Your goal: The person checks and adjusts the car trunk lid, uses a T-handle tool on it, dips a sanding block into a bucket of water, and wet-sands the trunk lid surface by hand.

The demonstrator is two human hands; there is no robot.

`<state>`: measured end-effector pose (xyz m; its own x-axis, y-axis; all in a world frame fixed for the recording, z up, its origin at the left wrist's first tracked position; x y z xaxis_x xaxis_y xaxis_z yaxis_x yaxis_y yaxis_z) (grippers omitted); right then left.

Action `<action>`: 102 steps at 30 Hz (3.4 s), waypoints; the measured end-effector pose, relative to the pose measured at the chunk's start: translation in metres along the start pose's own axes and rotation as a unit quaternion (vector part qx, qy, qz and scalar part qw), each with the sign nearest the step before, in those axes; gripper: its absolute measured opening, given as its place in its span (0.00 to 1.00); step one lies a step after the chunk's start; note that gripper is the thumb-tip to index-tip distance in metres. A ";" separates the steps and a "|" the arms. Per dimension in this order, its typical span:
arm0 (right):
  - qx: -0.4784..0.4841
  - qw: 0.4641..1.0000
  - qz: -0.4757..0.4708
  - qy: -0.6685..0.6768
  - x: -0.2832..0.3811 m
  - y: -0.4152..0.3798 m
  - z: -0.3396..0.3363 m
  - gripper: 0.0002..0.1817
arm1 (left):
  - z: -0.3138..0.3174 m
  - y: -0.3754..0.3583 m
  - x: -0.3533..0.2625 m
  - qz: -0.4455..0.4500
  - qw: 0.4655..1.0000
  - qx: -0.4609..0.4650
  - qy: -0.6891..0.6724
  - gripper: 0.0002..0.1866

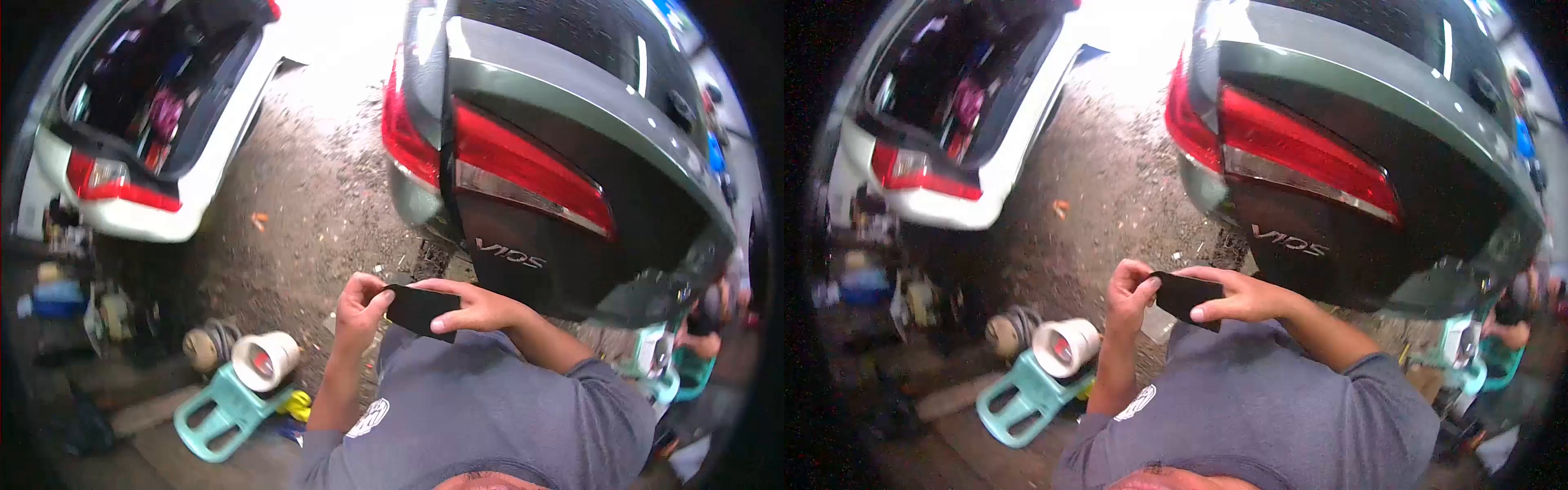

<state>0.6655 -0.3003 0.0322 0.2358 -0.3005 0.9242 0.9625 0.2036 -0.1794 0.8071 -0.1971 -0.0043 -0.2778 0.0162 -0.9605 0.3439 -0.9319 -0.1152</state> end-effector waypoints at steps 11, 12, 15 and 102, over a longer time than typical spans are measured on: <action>-0.164 0.973 -0.163 -0.029 0.053 0.016 -0.032 0.37 | -0.011 0.112 -0.058 -0.020 0.974 0.223 -0.034 0.09; -0.156 0.969 -0.182 -0.062 0.056 0.015 -0.035 0.36 | -0.005 0.124 -0.059 -0.016 0.967 0.249 -0.043 0.08; -0.136 0.957 -0.255 -0.033 0.064 0.017 -0.048 0.34 | 0.008 0.153 -0.060 -0.020 0.954 0.300 0.004 0.07; -0.762 0.253 0.391 -0.450 0.195 0.098 -0.144 0.37 | 0.101 0.380 -0.078 -0.081 0.649 0.751 -0.092 0.26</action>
<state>0.8257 -0.4731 0.1464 0.9678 -0.2511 -0.0162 -0.2361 -0.9286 0.2862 0.8686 -0.5894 0.0521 -0.3512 0.2442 -0.9039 -0.9267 -0.2287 0.2983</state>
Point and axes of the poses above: each hand's wrist, its own y-axis towards the middle knuckle, its own z-axis out of the palm, x = y × z, the point moved 7 cm from there along y, towards the middle knuckle, and after that the axes turned 13 degrees about x, right-handed, at the moved point
